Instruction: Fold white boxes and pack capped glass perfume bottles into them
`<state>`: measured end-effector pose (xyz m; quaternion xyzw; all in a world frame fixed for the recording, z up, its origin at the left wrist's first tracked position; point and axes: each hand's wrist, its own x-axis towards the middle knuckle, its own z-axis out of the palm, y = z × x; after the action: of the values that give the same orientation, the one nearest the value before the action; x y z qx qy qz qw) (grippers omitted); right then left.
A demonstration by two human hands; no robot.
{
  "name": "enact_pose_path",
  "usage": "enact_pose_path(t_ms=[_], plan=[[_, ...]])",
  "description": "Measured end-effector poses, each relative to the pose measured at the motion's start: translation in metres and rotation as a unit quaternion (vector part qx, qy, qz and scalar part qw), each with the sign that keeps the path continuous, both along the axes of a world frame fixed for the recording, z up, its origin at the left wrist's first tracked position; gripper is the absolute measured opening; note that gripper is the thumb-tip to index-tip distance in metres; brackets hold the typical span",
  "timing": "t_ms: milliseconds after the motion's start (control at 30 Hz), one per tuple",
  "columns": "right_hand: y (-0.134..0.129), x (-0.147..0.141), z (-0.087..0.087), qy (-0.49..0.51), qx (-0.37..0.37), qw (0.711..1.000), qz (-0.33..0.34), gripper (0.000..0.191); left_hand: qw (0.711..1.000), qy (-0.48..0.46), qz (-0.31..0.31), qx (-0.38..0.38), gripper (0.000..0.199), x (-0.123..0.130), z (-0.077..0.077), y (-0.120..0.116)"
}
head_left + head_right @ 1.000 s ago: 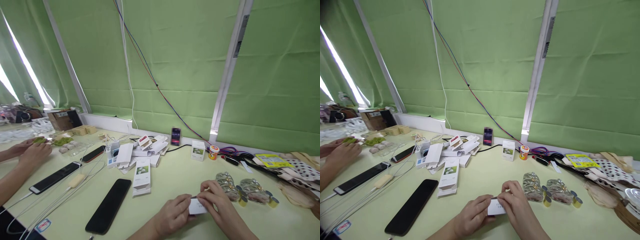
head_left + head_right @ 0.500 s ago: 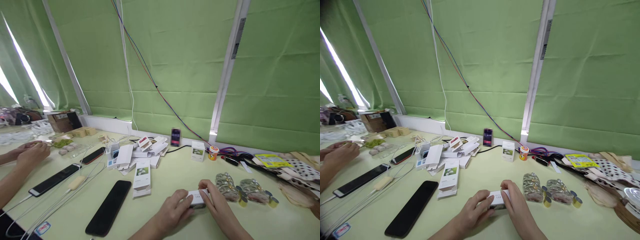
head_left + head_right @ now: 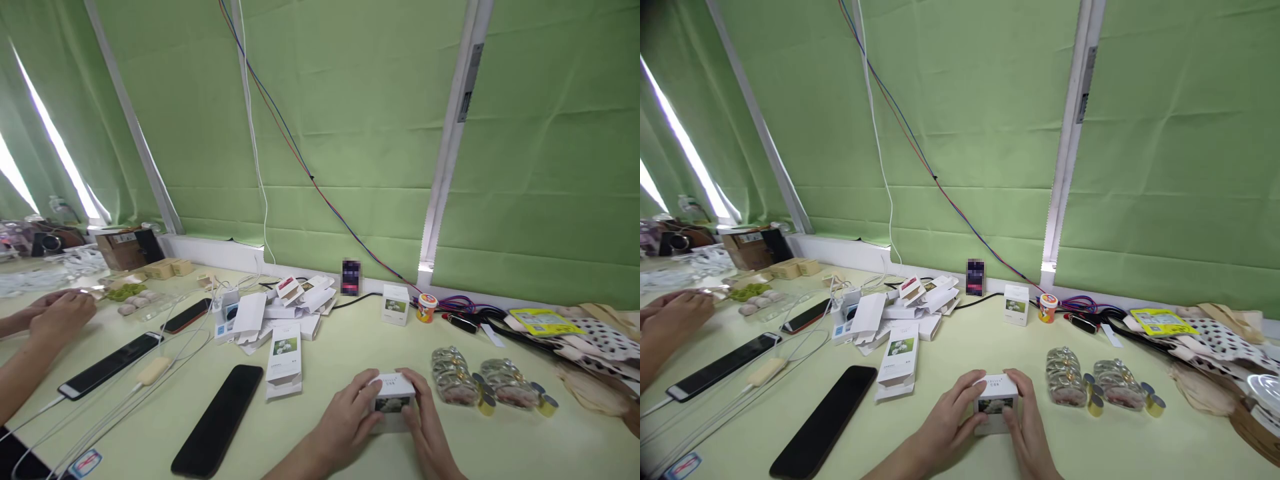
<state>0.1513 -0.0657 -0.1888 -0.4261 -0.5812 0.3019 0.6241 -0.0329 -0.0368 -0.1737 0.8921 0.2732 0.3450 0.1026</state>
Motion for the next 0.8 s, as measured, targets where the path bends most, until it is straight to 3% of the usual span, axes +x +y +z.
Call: enact_pose_path(t_ms=[133, 367, 500, 600, 700, 800], plan=[[0.006, -0.002, -0.019, -0.059, 0.048, 0.997, -0.02, 0.033, 0.997, -0.043, 0.005, -0.06, 0.046, 0.0, -0.003, 0.001], [0.012, 0.012, -0.019, -0.108, 0.045, 0.993, -0.007, 0.028, 0.96, -0.085, 0.018, -0.265, 0.066, 0.002, 0.003, 0.0], [0.011, 0.011, -0.02, -0.11, 0.043, 0.993, 0.005, 0.027, 0.969, -0.068, 0.003, -0.237, 0.059, 0.001, 0.003, -0.002], [0.013, 0.006, -0.025, -0.077, 0.009, 0.997, -0.019, 0.037, 0.975, -0.069, 0.006, -0.21, 0.053, 0.003, -0.003, -0.001], [0.016, 0.005, -0.026, -0.049, -0.035, 0.998, -0.028, 0.052, 0.977, -0.082, 0.048, -0.191, 0.051, 0.008, -0.009, 0.001], [0.017, 0.007, -0.022, -0.047, -0.05, 0.997, -0.023, 0.05, 0.983, -0.032, 0.105, -0.15, 0.056, 0.01, -0.01, 0.002]])
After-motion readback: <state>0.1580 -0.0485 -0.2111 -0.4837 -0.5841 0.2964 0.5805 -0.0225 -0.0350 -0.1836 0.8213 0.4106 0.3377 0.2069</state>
